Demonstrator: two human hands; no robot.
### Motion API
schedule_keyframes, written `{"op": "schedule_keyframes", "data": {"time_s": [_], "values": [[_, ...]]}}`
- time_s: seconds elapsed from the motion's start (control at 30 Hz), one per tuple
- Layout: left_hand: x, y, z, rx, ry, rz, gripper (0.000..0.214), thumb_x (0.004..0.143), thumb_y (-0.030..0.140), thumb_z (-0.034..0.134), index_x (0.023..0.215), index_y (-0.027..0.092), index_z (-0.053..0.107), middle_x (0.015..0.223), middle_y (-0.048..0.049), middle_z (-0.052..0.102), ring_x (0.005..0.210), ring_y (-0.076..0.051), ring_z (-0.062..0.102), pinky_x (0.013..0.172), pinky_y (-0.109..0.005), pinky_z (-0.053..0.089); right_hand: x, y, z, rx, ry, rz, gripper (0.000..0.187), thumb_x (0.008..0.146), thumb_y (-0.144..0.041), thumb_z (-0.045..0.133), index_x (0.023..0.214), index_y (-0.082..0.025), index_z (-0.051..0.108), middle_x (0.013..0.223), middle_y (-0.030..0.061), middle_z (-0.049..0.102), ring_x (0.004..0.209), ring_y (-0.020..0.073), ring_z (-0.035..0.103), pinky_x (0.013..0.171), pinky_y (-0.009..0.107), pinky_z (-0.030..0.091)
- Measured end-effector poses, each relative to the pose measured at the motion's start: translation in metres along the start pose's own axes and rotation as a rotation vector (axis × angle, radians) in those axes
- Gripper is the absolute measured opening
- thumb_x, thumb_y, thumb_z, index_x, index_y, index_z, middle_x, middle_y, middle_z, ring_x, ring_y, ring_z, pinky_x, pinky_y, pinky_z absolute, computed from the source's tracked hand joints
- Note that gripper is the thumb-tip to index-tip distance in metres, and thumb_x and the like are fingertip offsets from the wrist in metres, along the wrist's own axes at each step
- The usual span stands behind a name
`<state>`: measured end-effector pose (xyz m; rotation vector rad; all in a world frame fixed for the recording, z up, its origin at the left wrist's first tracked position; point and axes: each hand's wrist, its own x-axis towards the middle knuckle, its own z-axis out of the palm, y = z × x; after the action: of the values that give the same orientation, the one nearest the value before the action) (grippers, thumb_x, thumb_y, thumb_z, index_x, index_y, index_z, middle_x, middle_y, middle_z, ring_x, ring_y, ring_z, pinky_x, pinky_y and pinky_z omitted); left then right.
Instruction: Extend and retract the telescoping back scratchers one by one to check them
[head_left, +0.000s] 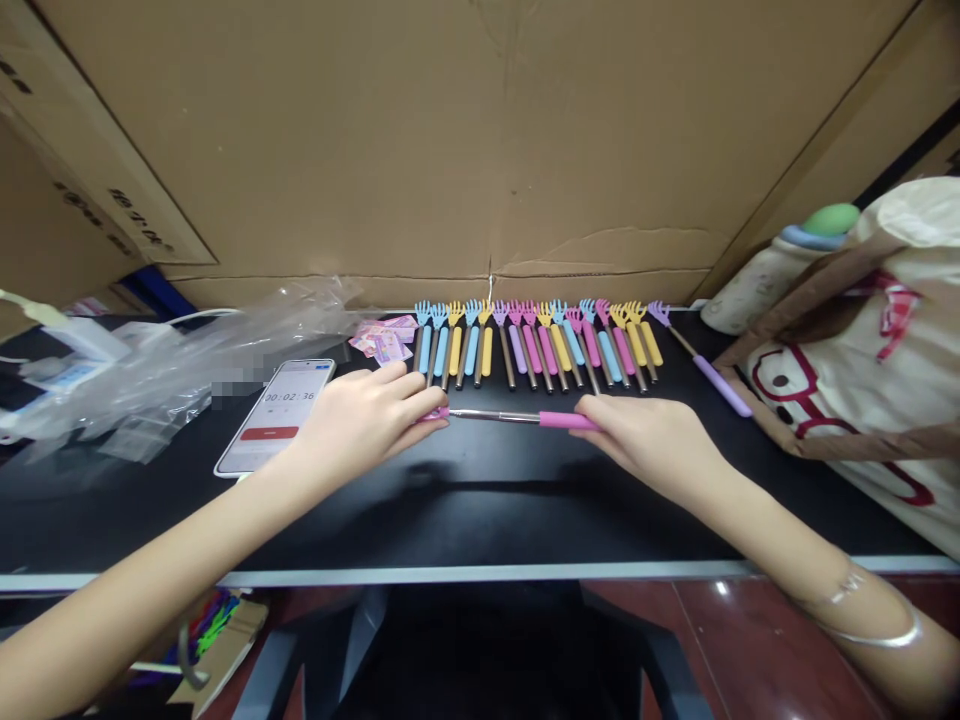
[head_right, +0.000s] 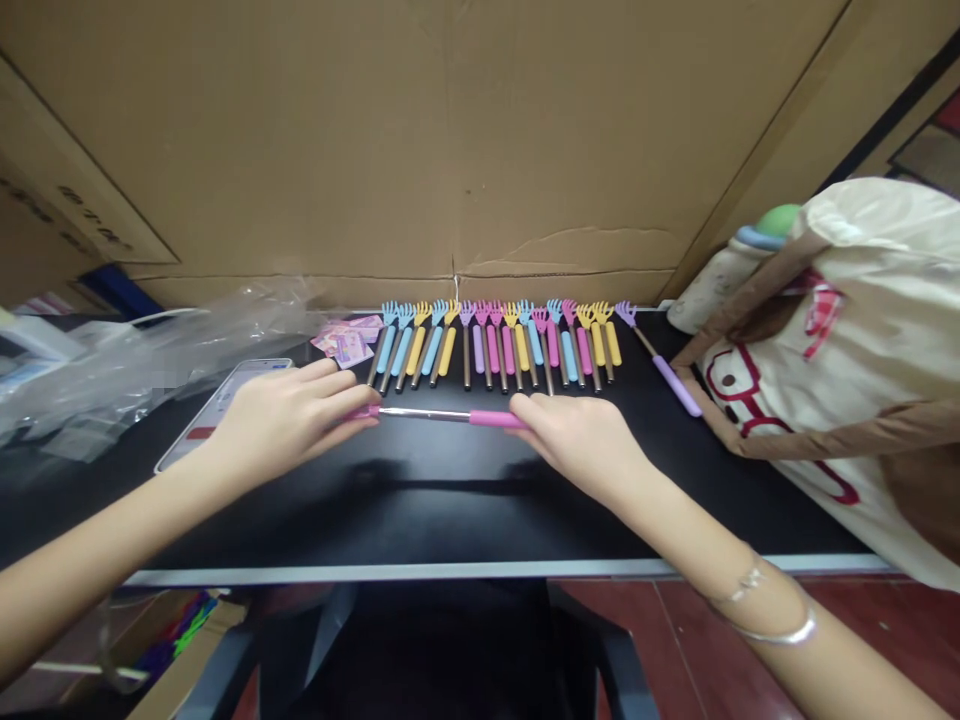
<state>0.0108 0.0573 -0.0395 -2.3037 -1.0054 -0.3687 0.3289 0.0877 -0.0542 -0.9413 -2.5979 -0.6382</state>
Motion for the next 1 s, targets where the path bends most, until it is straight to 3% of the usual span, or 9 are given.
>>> {"op": "schedule_keyframes", "data": {"time_s": [0.13,0.37,0.67,0.77,0.87,1.0], "values": [[0.000,0.008,0.007,0.071,0.053,0.057,0.024,0.097,0.029,0.047,0.076,0.020,0.053,0.066,0.0001,0.056,0.067,-0.017,0.051,0.057,-0.030,0.030,-0.001,-0.001,0.006,-0.055,0.006,-0.050,0.033,0.101,-0.030,0.034,0.074,-0.018,0.050,0.055,-0.0020,0.055,0.045,0.0102,0.047,0.049,0.025,0.015],[0.004,0.014,0.013,0.022,0.035,0.062,0.027,0.098,0.027,0.042,0.074,0.018,0.050,0.062,0.0000,0.055,0.060,-0.016,0.050,0.054,-0.029,0.028,0.008,-0.011,0.012,-0.105,0.033,-0.067,0.027,0.099,-0.026,0.040,0.075,-0.018,0.049,0.055,-0.0029,0.055,0.041,0.0101,0.043,0.047,0.025,0.010],[0.014,0.030,0.030,-0.086,0.047,0.048,0.028,0.099,0.031,0.040,0.075,0.019,0.049,0.061,0.0017,0.056,0.057,-0.015,0.053,0.051,-0.028,0.027,0.040,-0.045,0.006,-0.111,-0.192,-0.003,0.021,0.098,-0.030,0.046,0.084,-0.017,0.054,0.063,0.0001,0.061,0.046,0.0107,0.049,0.050,0.028,0.009],[0.022,0.034,0.024,-0.067,0.060,0.068,0.027,0.098,0.030,0.043,0.074,0.019,0.049,0.062,0.0016,0.056,0.060,-0.015,0.055,0.052,-0.028,0.029,0.046,-0.054,0.006,-0.074,-0.160,-0.031,0.033,0.101,-0.041,0.040,0.082,-0.017,0.053,0.063,0.0003,0.060,0.046,0.0106,0.048,0.050,0.028,0.010],[0.030,0.031,0.008,-0.011,0.090,0.092,0.028,0.098,0.028,0.043,0.073,0.020,0.050,0.061,0.0011,0.055,0.060,-0.015,0.053,0.054,-0.028,0.030,0.047,-0.053,0.003,-0.052,-0.062,-0.047,0.038,0.103,-0.040,0.034,0.078,-0.017,0.052,0.061,-0.0001,0.059,0.045,0.0094,0.047,0.050,0.027,0.011],[0.022,0.005,-0.017,0.112,0.087,0.096,0.029,0.098,0.030,0.043,0.074,0.021,0.055,0.063,0.0000,0.056,0.064,-0.016,0.052,0.055,-0.029,0.028,0.033,-0.027,-0.006,-0.088,0.055,-0.016,0.041,0.103,-0.037,0.031,0.074,-0.018,0.054,0.055,-0.0004,0.056,0.046,0.0099,0.046,0.051,0.026,0.014]]}}
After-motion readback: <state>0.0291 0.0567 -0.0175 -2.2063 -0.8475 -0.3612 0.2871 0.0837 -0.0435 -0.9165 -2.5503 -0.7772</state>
